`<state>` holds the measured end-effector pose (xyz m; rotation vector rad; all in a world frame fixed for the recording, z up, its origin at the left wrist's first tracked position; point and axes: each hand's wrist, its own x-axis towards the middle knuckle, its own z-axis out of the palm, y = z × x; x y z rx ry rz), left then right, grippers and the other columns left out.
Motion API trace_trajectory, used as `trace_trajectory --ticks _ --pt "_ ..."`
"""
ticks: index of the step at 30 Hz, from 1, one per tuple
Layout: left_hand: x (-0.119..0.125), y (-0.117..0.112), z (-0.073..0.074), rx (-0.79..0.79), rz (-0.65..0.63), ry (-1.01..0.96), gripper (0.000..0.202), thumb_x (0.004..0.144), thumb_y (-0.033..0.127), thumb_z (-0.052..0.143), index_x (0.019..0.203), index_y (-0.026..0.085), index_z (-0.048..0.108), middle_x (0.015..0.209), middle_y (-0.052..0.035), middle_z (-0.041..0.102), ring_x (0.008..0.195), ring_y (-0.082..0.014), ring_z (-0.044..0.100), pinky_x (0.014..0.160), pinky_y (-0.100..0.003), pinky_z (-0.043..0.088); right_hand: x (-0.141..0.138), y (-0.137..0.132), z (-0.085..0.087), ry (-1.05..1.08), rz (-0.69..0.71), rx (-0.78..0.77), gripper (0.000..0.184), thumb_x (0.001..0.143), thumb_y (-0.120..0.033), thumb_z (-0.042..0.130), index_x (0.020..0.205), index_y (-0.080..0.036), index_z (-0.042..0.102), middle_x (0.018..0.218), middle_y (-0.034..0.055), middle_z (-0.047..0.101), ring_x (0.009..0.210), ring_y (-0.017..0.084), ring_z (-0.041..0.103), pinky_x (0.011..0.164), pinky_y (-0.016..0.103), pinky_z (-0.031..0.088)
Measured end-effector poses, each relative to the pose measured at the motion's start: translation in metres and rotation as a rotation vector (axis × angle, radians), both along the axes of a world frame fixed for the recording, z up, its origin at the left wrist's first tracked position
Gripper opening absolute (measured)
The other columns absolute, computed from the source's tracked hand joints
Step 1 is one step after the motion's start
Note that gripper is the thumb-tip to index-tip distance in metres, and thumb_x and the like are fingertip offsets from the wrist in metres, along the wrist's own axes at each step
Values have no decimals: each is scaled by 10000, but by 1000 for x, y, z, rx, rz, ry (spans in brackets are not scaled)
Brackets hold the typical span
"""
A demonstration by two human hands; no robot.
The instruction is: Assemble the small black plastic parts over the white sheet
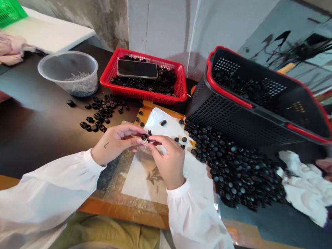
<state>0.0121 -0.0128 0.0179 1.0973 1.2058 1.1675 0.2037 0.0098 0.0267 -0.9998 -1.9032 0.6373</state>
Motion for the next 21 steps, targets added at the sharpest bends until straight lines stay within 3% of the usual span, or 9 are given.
trace_trajectory --ticks 11,18,21 --pt "3 0 4 7 22 20 348 763 381 835 1034 173 768 853 -73 796 733 -212 765 596 -264 629 -1 1 -1 46 -8 -72 101 870 -270 744 970 -263 759 943 17 792 778 186 735 807 310 585" --pt "4 -2 5 42 51 69 309 748 379 839 993 192 807 861 -63 797 665 -174 725 602 -268 617 0 2 0 101 14 -137 99 859 -249 751 954 -261 775 945 17 793 796 187 737 832 313 590" --pt "5 -2 4 93 81 110 262 728 353 848 936 197 824 900 -67 799 726 -184 725 648 -272 618 0 2 1 168 39 -200 102 869 -252 740 957 -272 787 957 23 790 842 193 741 831 315 598"
